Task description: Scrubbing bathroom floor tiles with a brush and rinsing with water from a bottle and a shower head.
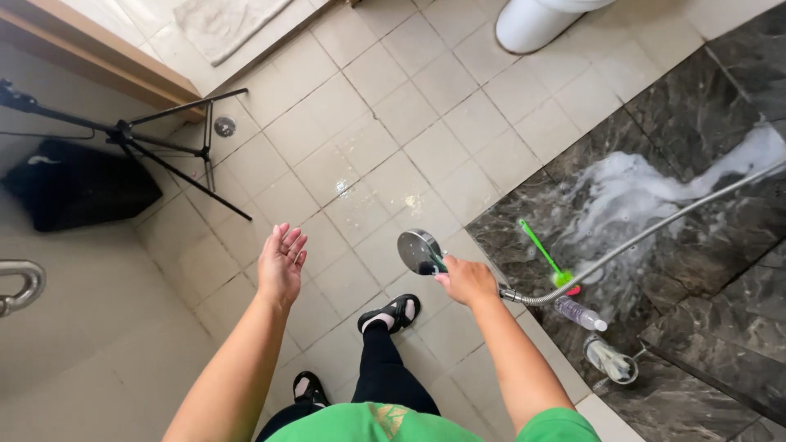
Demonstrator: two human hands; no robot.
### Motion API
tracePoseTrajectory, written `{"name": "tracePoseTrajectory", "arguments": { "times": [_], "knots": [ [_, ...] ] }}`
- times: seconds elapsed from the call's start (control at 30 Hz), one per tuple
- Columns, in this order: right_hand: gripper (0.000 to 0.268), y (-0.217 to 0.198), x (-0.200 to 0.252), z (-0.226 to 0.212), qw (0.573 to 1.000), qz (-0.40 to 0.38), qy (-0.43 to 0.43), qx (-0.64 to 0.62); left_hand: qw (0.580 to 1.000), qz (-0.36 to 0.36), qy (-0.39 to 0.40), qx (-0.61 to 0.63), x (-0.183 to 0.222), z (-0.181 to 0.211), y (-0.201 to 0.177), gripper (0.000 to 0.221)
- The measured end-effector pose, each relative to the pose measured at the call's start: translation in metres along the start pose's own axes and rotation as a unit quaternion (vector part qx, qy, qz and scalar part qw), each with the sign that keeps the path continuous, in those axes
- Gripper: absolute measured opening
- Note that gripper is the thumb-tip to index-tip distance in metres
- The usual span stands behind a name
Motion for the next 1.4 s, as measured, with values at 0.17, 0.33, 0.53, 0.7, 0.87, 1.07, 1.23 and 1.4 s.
{"name": "tracePoseTrajectory", "arguments": {
  "times": [0.17, 0.33, 0.53, 0.7, 0.87, 1.07, 1.23, 1.4],
  "knots": [
    [0.034, -0.026, -0.002, -0.073, 0.988, -0.001, -0.146, -0.054, 0.996, 0.073, 0.044, 0.03, -0.001, -0.015, -0.048, 0.047],
    [0.035, -0.011, -0.017, -0.127, 0.952, -0.103, -0.279, 0.068, 0.985, 0.172, 0.022, 0.01, -0.001, -0.03, -0.09, 0.039],
    [0.032, 0.031, -0.043, -0.151, 0.954, -0.044, -0.292, 0.049, 0.988, 0.142, 0.058, -0.001, -0.005, -0.011, -0.088, 0.039],
    [0.026, 0.031, -0.057, -0.14, 0.97, -0.008, -0.24, 0.039, 0.989, 0.123, 0.079, -0.017, -0.014, -0.011, -0.081, 0.039],
    [0.026, 0.033, -0.054, -0.116, 0.981, 0.017, -0.193, 0.029, 0.996, 0.077, 0.038, -0.023, -0.003, -0.011, -0.063, 0.041],
    [0.029, 0.053, -0.03, -0.035, 0.997, -0.06, -0.036, 0.018, 0.999, 0.021, -0.01, -0.03, 0.004, -0.002, -0.04, 0.039],
    [0.034, 0.046, -0.01, 0.011, 0.998, -0.028, 0.059, -0.004, 1.0, 0.008, -0.008, -0.028, 0.007, 0.004, -0.033, 0.039],
    [0.033, 0.024, -0.021, -0.043, 0.998, 0.046, -0.02, -0.023, 0.999, 0.012, -0.008, -0.029, -0.001, -0.005, -0.04, 0.046]
  ]
}}
Point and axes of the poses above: each hand's wrist, its own x-axis away from the middle knuckle, its own y-axis out of the palm, z = x × y, the point moved 5 cm from there along -x, towards the middle knuckle, and after that the axes turned 10 degrees about y, right-handed, at the moved point
